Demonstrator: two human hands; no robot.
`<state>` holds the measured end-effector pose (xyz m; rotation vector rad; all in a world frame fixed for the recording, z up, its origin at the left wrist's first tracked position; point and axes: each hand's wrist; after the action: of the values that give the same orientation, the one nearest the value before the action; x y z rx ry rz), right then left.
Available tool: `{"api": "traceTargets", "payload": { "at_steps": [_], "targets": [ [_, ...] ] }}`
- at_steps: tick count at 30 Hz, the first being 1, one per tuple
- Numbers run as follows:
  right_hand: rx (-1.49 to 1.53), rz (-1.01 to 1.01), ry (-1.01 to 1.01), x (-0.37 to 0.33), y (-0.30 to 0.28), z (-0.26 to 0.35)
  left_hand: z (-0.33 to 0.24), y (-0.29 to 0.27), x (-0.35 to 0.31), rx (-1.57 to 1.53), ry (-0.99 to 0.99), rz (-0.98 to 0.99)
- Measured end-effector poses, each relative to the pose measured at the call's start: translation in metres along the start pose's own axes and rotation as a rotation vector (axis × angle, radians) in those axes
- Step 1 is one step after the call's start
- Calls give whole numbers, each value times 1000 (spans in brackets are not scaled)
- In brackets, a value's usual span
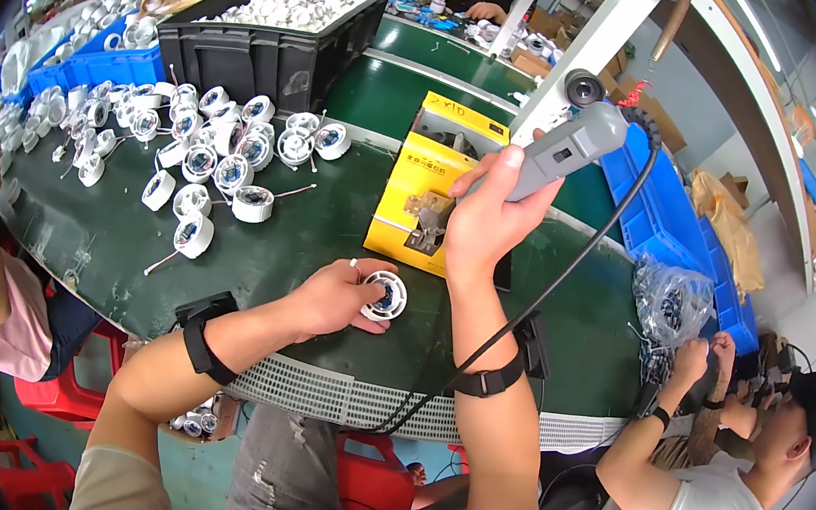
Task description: The person assembles camera components by inserting a circuit board into a plastic housing and threading the wires through. They then use a power screwdriver to fasten the parts together before placing the unit on the workbench and starting the next one.
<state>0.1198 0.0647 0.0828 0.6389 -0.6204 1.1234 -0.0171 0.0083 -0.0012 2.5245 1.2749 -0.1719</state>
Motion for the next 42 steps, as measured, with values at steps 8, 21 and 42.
{"api": "traceTargets", "payload": {
  "at_steps": [8, 21, 42],
  "targets": [
    [8, 27, 28, -3, 4, -4, 0, 0, 0, 6, 1, -2],
    [165, 147, 104, -36, -10, 19, -2, -1, 2, 40, -37, 6],
    [246, 283, 165, -69, -12, 17, -8, 1, -1, 19, -71, 6]
  ]
}}
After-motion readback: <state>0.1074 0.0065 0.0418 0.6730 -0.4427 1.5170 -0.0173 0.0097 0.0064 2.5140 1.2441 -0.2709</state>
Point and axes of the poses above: each hand's wrist, its own x-axis towards the middle knuckle, its own y-axis out of the palm, z = x × y, and after that the axes turned 7 degrees about z, right-handed
